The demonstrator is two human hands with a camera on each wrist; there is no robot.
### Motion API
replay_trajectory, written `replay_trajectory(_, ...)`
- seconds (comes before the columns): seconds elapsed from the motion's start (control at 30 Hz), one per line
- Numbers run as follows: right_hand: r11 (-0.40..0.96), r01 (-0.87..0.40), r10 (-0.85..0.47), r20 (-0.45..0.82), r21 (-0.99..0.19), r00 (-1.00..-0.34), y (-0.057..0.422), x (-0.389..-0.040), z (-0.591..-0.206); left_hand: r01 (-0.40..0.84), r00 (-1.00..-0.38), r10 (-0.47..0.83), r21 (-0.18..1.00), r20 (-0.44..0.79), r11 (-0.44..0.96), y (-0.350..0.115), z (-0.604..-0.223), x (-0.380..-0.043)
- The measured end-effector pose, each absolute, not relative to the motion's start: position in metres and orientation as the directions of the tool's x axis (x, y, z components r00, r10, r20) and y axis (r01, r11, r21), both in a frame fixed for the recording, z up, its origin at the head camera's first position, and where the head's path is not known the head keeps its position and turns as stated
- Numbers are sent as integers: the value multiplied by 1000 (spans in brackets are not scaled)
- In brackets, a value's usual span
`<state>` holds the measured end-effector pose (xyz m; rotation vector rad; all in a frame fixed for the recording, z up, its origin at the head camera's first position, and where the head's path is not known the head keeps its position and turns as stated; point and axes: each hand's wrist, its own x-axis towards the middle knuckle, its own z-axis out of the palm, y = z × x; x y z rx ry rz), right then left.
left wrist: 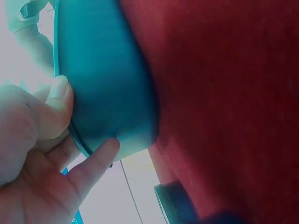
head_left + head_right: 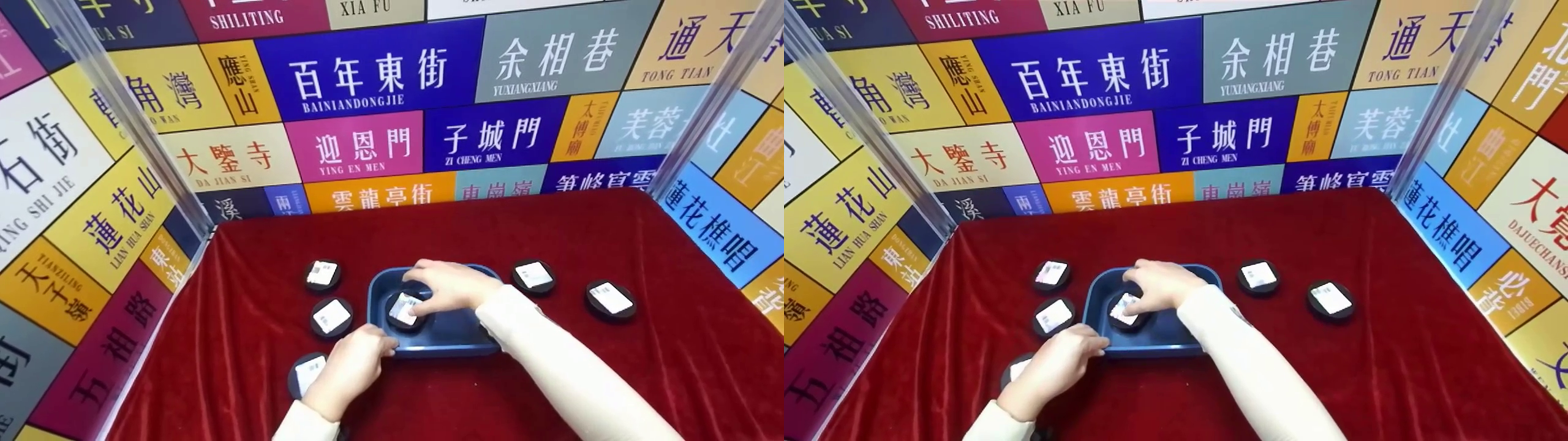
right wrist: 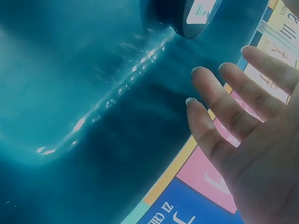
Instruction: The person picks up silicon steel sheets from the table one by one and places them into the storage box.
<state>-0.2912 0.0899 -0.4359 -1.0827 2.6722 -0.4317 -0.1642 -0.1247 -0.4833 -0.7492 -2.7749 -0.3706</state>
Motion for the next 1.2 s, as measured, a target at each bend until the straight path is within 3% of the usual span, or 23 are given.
replay_trajectory(1.2,664,-644,-698,-8,-379,-716,120,-278,-425,518,-835,446,188,321,835,-125,-485,-162)
